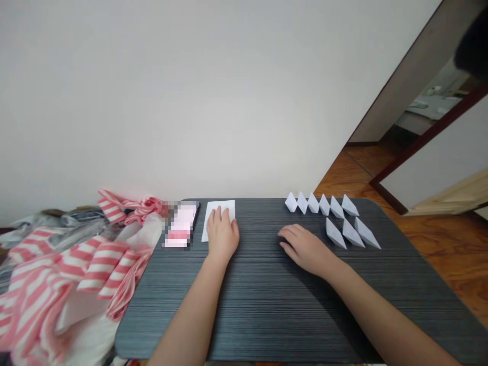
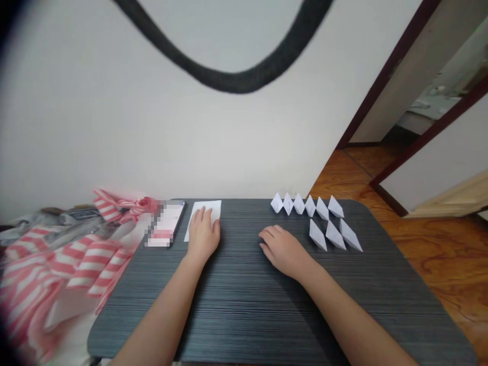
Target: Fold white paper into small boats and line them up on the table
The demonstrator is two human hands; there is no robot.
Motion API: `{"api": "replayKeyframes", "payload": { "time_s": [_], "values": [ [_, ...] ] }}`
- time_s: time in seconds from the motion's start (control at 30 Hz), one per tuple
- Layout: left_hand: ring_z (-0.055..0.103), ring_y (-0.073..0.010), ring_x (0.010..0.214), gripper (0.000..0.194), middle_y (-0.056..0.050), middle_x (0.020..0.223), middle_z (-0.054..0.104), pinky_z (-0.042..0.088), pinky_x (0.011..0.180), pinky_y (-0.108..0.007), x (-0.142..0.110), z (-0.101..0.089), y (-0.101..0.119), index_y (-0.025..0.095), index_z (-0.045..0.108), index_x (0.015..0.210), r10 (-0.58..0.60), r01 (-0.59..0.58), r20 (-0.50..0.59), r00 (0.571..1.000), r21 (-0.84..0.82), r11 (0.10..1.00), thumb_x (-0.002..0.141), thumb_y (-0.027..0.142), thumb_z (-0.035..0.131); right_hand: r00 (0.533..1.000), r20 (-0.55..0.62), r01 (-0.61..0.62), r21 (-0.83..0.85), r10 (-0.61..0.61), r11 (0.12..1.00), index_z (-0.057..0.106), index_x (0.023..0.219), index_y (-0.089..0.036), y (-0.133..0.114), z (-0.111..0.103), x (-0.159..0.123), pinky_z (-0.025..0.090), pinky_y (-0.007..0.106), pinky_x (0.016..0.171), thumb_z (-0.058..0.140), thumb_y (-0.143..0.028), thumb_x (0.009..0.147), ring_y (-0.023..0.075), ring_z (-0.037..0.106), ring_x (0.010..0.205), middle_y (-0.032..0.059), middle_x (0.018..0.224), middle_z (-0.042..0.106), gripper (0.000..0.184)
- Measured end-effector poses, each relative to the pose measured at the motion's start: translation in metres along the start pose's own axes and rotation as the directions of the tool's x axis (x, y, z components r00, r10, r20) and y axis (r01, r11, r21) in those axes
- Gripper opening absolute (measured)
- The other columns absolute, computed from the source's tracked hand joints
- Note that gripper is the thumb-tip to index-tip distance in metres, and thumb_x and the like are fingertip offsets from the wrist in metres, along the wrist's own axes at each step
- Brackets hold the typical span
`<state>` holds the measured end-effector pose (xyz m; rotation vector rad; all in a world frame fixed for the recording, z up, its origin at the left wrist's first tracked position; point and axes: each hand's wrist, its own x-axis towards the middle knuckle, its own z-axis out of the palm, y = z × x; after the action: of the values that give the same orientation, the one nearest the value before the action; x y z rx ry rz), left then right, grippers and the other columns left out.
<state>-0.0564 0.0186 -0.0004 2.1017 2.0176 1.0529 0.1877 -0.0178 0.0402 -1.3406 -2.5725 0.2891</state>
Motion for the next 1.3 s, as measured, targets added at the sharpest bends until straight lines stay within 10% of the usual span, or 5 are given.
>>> {"api": "replayKeyframes", "payload": {
  "time_s": [0.43,0.63,0.83,1.03,1.3],
  "values": [
    [0.034,-0.0361,0.127,0.038,-0.020,0.132,0.047,0.023,0.102,-0.057,-0.008,0.013,0.000,0.012,0.055,0.116,-0.006,-0.019,0.136,0.991,0.180,0.983,0.088,0.033,0.040,0.989,-0.148,0.023,0.213,0.009,0.977,0.059,0.107,-0.019,0.014,0.034,0.004,0.040,0.042,0.093,0.050,-0.017,0.086,0.0226,0.052,0.105,0.0089,0.111,0.060,0.022],
    [0.046,-0.0252,0.118,0.035,-0.012,0.125,0.055,0.029,0.104,-0.042,-0.007,0.000,0.021,0.018,0.058,0.117,0.061,-0.030,0.122,0.991,-0.246,0.969,0.090,0.030,0.040,0.973,-0.232,0.066,0.309,0.008,0.949,0.059,0.106,-0.020,0.018,0.039,0.007,0.043,0.042,0.090,0.048,-0.019,0.087,0.0233,0.055,0.101,0.0090,0.105,0.062,0.021],
    [0.057,-0.0233,0.102,0.033,-0.008,0.106,0.066,0.041,0.092,-0.034,-0.010,-0.003,0.035,0.018,0.065,0.106,-0.149,0.298,0.258,0.955,-0.848,0.438,0.084,0.038,0.052,0.965,-0.225,-0.012,0.472,0.134,0.882,0.056,0.115,-0.020,0.013,0.037,0.006,0.047,0.039,0.083,0.050,-0.025,0.088,0.0216,0.059,0.090,0.0090,0.105,0.063,0.029],
    [0.062,-0.0221,0.089,0.037,-0.013,0.103,0.066,0.047,0.079,-0.033,-0.015,0.001,0.047,0.013,0.061,0.111,0.004,0.583,0.592,0.806,-0.793,-0.175,0.081,0.036,0.058,0.964,-0.078,-0.110,0.752,0.254,0.650,0.056,0.117,-0.019,0.013,0.044,0.006,0.051,0.034,0.068,0.053,-0.032,0.086,0.0214,0.063,0.077,0.0070,0.095,0.068,0.034],
    [0.058,-0.0129,0.063,0.033,-0.007,0.079,0.067,0.044,0.059,-0.023,-0.017,0.005,0.038,0.010,0.066,0.096,0.023,0.662,0.664,0.747,-0.747,0.063,0.079,0.037,0.060,0.943,0.002,-0.174,0.854,0.333,0.490,0.062,0.107,-0.017,0.018,0.049,0.003,0.051,0.037,0.076,0.050,-0.036,0.088,0.0252,0.064,0.089,0.0073,0.098,0.069,0.029]
  ]
}}
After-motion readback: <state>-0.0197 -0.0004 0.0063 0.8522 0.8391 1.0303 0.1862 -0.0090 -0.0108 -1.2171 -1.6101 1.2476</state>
